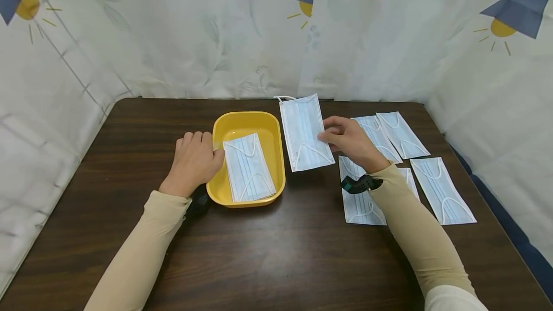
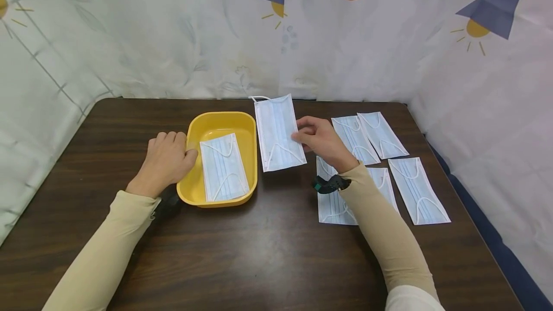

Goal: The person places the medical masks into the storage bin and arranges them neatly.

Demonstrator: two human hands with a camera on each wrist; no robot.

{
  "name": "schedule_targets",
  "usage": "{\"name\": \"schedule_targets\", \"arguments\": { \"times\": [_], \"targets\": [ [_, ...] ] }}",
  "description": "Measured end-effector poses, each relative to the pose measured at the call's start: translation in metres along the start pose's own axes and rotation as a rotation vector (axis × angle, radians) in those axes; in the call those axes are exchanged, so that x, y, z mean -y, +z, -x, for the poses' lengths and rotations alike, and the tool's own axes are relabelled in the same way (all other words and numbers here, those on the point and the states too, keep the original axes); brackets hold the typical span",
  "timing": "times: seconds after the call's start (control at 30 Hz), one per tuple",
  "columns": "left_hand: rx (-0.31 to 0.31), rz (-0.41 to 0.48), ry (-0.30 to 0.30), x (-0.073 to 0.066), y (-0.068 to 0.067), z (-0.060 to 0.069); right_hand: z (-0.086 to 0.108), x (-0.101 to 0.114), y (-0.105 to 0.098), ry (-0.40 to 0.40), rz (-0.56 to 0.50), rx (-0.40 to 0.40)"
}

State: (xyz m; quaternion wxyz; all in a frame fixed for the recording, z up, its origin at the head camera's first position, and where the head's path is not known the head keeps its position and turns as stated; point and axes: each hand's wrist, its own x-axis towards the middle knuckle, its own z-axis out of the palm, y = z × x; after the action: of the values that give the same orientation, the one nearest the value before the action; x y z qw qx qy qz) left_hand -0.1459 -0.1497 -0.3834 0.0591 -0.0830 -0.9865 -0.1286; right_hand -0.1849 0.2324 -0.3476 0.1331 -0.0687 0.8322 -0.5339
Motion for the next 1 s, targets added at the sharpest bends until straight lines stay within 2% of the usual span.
{"name": "schedule_targets", "arguments": {
  "times": [0.37, 0.6, 1.0],
  "targets": [
    [-0.010, 0.005, 0.006, 0.001, 0.001, 0.000, -0.006, 0.010, 0.025, -0.032, -0.048, 0.043],
    [0.001, 0.005, -0.001, 0.001, 0.001, 0.000, -0.011, 0.012, 0.040, -0.010, -0.061, 0.072],
    [-0.010, 0.007, 0.007, 0.000, 0.000, 0.000, -0.021, 0.015, 0.066, -0.030, -0.129, 0.144]
  ]
}}
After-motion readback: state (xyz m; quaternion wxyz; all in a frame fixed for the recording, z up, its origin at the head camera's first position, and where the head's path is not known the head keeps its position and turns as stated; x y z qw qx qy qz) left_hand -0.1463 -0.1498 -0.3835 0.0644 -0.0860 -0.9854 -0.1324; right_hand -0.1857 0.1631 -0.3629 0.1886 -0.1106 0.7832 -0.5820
